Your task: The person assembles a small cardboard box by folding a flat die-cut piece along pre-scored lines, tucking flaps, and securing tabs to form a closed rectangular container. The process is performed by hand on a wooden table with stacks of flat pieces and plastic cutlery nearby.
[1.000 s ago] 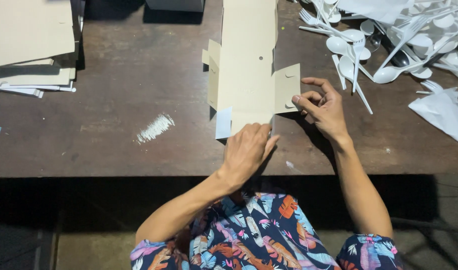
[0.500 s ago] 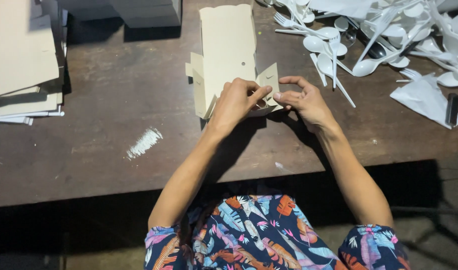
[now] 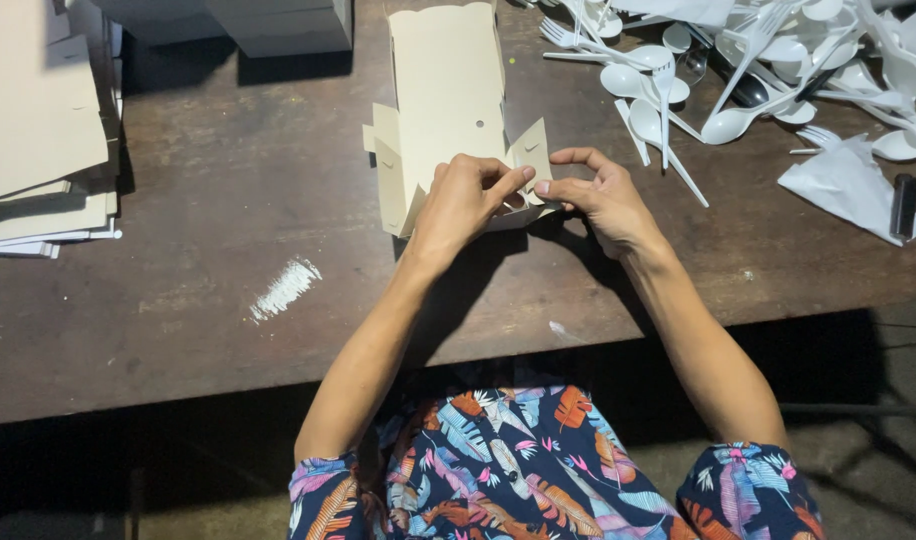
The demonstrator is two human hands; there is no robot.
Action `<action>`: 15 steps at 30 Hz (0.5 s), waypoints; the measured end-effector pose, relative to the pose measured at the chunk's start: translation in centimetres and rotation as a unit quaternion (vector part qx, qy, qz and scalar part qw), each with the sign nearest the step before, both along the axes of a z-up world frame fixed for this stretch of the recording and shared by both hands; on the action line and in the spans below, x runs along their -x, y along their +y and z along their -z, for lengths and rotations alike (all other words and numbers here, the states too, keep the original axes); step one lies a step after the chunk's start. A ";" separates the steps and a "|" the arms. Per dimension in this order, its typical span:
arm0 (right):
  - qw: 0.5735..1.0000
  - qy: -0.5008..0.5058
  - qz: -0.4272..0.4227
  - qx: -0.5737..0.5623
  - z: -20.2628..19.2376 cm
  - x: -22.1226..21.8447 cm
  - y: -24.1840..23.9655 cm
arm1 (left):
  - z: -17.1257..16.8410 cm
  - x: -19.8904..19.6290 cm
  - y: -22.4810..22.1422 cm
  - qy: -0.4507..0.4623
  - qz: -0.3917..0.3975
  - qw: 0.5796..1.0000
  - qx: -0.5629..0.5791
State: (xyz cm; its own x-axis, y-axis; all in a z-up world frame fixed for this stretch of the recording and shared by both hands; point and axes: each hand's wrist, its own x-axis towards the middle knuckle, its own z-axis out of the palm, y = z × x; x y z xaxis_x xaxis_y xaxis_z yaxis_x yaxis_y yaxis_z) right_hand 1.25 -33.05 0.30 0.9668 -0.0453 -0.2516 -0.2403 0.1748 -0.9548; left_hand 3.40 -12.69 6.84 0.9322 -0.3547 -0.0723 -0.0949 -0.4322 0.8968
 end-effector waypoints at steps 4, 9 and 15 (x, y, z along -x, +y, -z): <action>1.000 0.002 0.002 -0.005 0.2 0.0 0.1 | -0.9 0.4 0.0 0.007 0.003 1.000 -0.011; 1.000 -0.016 0.007 0.021 -0.2 0.2 0.7 | -0.8 0.5 -0.4 0.005 -0.006 1.000 -0.008; 0.999 -0.028 0.038 0.024 -0.5 0.8 1.2 | -0.5 0.5 -0.8 0.012 -0.021 1.000 0.014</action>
State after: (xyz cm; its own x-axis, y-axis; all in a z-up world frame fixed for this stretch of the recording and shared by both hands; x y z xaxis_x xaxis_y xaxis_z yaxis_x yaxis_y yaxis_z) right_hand 0.42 -31.82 0.82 0.9726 -0.1306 -0.1922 -0.1732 0.1439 -0.9743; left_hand 2.93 -13.49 7.39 0.9443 -0.3177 -0.0854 -0.0556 -0.4097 0.9105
